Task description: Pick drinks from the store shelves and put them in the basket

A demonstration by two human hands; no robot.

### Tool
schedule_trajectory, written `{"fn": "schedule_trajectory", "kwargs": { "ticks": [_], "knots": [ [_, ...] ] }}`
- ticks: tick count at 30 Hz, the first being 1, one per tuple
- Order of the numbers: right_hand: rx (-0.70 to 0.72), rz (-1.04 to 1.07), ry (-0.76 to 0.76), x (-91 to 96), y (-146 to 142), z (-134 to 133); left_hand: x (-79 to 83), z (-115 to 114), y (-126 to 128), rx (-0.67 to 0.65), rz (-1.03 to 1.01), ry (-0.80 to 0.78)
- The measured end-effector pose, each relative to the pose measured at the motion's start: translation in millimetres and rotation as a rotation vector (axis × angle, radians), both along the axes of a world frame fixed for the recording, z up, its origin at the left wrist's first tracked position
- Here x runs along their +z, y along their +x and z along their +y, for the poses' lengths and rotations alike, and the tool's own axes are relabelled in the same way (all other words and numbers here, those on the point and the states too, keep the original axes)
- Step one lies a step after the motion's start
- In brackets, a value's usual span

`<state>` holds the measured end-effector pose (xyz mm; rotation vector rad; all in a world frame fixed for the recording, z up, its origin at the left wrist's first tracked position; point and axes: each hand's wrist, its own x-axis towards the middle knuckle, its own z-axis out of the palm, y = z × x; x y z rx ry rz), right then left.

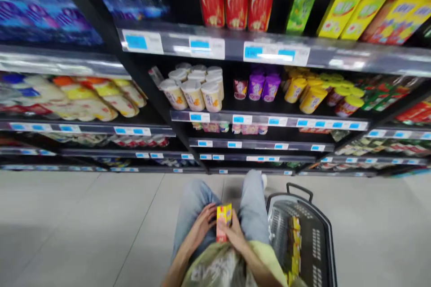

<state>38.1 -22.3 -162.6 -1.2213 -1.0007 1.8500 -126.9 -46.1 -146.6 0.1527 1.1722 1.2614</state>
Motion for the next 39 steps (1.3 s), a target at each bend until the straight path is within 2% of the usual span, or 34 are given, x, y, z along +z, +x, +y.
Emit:
{"fn": "schedule_trajectory", "kwargs": {
  "ticks": [3, 5, 9, 12, 18, 25, 39],
  "knots": [
    [-0.097, -0.047, -0.113, -2.2, 3, 13, -25.1, -1, 30, 0.08, -0.011, -0.015],
    [-0.108, -0.019, -0.19, -10.5, 3, 20, -38.4, -1, 39, 0.145, -0.027, 0.002],
    [-0.087, 0.01, -0.256, -26.4, 4, 21, -51.7, -1, 40, 0.187, -0.094, 0.029],
    [-0.087, -0.021, -0.305, -29.1, 9, 19, -57.4, -1, 40, 0.185, -0.11, -0.003],
    [-0.004, 0.013, -0.273, -30.7, 17, 19, -64.9, -3, 46, 0.125, -0.128, -0.011],
    [-0.068, 0.018, -0.33, -40.7, 15, 22, -65.6, -3, 46, 0.137, -0.105, 0.021],
    [-0.08, 0.022, -0.319, -41.6, 17, 22, -73.6, -4, 50, 0.114, -0.055, 0.056]
  ]
}}
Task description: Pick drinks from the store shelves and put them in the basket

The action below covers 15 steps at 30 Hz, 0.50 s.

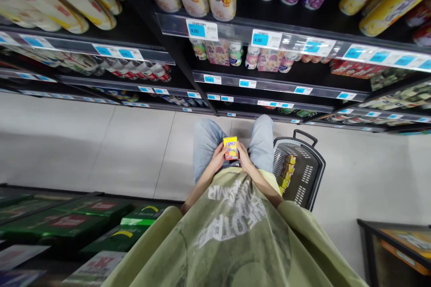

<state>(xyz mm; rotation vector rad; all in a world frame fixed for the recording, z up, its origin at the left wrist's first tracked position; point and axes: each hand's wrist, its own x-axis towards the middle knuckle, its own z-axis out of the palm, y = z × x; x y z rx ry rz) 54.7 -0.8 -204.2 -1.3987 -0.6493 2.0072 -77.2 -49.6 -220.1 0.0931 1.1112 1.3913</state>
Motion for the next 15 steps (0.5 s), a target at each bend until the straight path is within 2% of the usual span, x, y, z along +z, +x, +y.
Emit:
{"fn": "schedule_trajectory", "kwargs": {
  "ticks": [3, 8, 15],
  "knots": [
    [0.0, -0.01, -0.011, 2.1, 0, 0, 3.0, -1, -1, -0.018, 0.009, 0.009],
    [0.015, -0.033, -0.029, 6.8, 0, 1, 13.6, -3, -2, -0.146, 0.099, 0.136],
    [0.005, -0.025, 0.005, 4.9, 0, 2, 19.0, -3, 0, -0.135, 0.16, 0.153]
  ]
}}
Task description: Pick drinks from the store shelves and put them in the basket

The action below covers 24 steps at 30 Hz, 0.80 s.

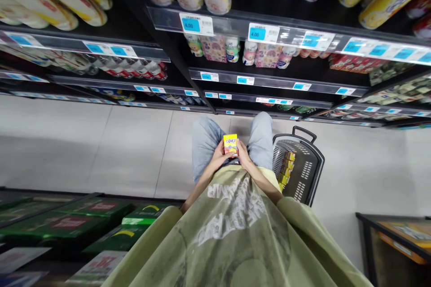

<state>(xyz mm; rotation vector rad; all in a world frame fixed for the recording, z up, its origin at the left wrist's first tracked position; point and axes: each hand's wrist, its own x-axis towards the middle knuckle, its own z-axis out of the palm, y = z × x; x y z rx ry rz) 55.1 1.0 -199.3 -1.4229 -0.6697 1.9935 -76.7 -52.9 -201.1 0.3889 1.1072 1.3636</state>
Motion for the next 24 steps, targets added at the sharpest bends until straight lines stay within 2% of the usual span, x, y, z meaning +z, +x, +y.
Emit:
{"fn": "schedule_trajectory", "kwargs": {
  "ticks": [7, 10, 12, 17, 24],
  "knots": [
    [-0.012, -0.05, 0.048, 4.7, 3, -1, 8.1, 2, 0, 0.134, 0.352, -0.057],
    [-0.004, -0.044, 0.074, 10.0, 5, -1, 10.3, 2, 2, 0.169, 0.426, -0.088],
    [0.0, -0.01, 0.093, 13.8, 5, 0, 9.3, 3, 2, 0.206, 0.339, -0.118],
    [0.097, 0.163, 0.054, 23.0, 6, 3, 3.0, 4, -2, 0.25, -0.207, -0.176],
    [0.133, 0.177, 0.047, 27.3, 7, 3, 7.5, -6, -17, 0.19, -0.349, -0.212]
  ]
}}
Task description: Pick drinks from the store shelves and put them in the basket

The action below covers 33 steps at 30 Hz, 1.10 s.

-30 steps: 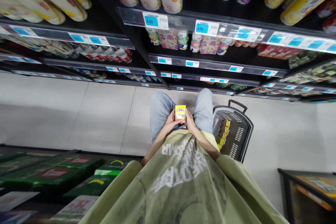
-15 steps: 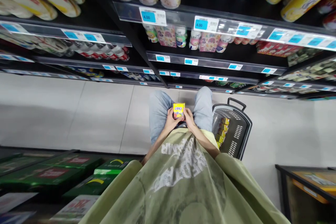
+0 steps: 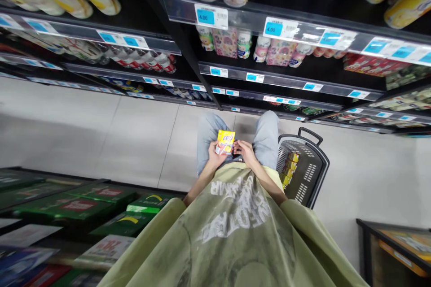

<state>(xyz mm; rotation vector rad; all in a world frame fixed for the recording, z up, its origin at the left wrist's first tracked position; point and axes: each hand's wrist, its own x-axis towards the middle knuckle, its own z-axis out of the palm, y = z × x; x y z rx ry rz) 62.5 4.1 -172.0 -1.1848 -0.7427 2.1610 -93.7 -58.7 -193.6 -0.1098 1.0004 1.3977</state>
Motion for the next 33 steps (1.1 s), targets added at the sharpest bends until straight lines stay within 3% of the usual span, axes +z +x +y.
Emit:
{"fn": "schedule_trajectory", "kwargs": {
  "ticks": [3, 11, 20, 28, 33],
  "knots": [
    [0.024, -0.007, -0.011, 0.1, 1, -1, 5.5, -3, -5, -0.024, -0.067, 0.02],
    [0.067, 0.008, 0.0, 6.0, 4, -4, 13.4, -5, -11, 0.099, -0.142, 0.053],
    [0.079, 0.006, 0.014, 6.3, 4, -4, 7.6, -5, -10, 0.074, -0.142, 0.029],
    [0.046, -0.013, 0.05, 7.0, 2, -4, 7.2, 3, 3, 0.063, -0.027, 0.083],
    [0.101, -0.039, 0.087, 1.7, -2, -7, 4.2, 5, 9, 0.084, 0.091, 0.099]
  ]
}}
